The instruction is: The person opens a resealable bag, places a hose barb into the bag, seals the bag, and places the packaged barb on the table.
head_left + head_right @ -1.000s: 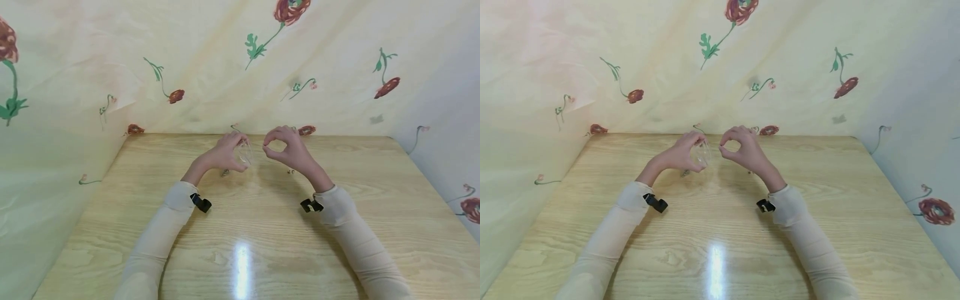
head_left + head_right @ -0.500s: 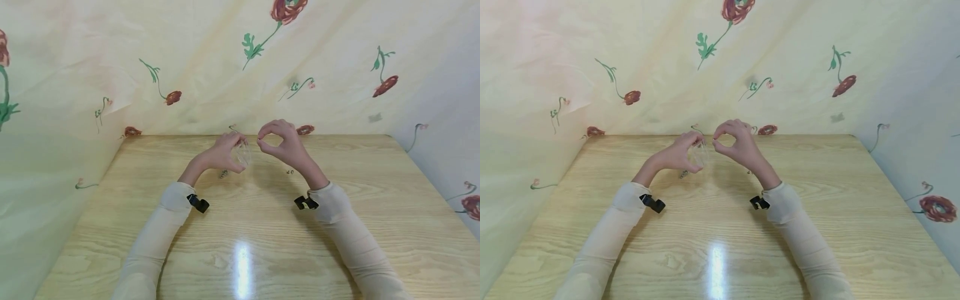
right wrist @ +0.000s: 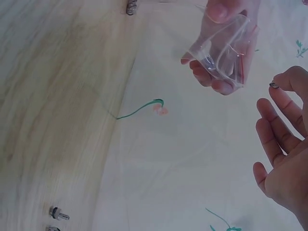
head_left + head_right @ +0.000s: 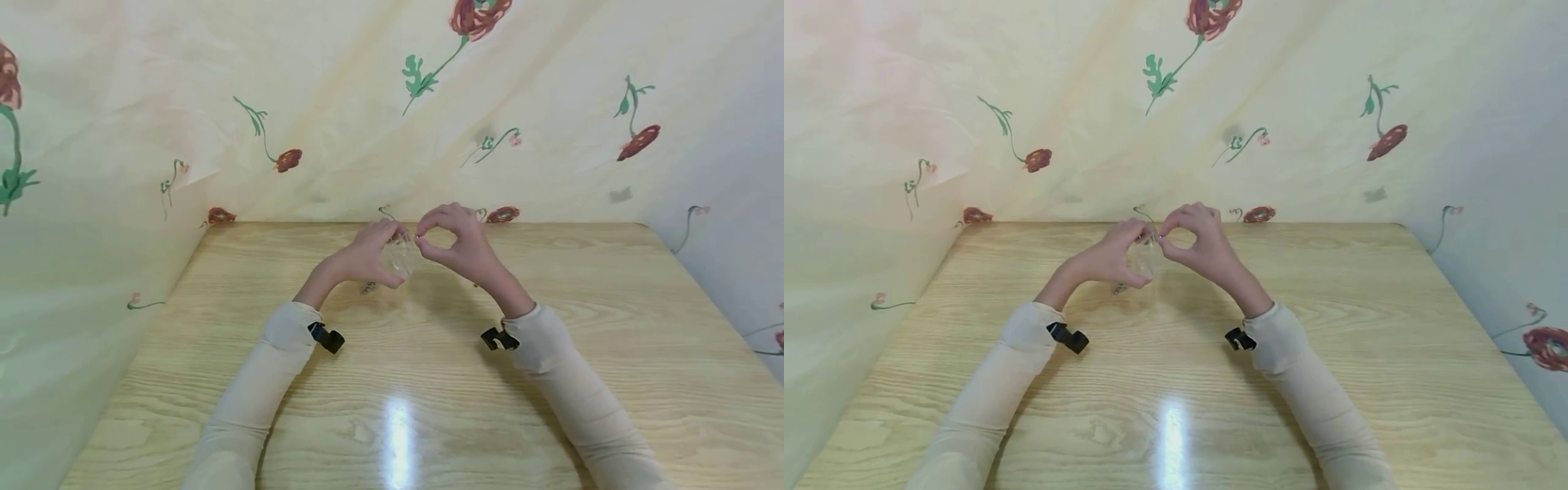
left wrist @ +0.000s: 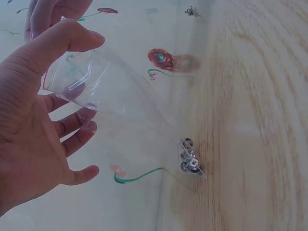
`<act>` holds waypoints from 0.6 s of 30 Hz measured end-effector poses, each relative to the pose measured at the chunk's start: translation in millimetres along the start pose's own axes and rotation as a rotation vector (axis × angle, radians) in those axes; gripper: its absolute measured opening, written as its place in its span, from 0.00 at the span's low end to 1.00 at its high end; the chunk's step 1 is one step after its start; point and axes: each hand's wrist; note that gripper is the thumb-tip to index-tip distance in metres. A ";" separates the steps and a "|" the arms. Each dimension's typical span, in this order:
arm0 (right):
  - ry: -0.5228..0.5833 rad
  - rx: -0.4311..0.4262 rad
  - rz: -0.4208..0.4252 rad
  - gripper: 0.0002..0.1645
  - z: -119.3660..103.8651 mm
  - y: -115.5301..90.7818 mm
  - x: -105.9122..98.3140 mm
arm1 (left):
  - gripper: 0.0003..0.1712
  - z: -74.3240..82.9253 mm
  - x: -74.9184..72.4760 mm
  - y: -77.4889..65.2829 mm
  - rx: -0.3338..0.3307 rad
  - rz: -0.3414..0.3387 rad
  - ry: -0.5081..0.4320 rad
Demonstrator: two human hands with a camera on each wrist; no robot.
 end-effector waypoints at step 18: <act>-0.006 -0.058 0.010 0.04 -6.7 -3.2 6.6 | 0.40 4.4 1.2 -2.6 -0.008 0.002 -0.016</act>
Point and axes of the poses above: each hand's wrist, its own y-axis towards the middle knuckle, its own x-axis out of the palm, z = x × y, and after that the axes turned 15 degrees about -y, right-handed
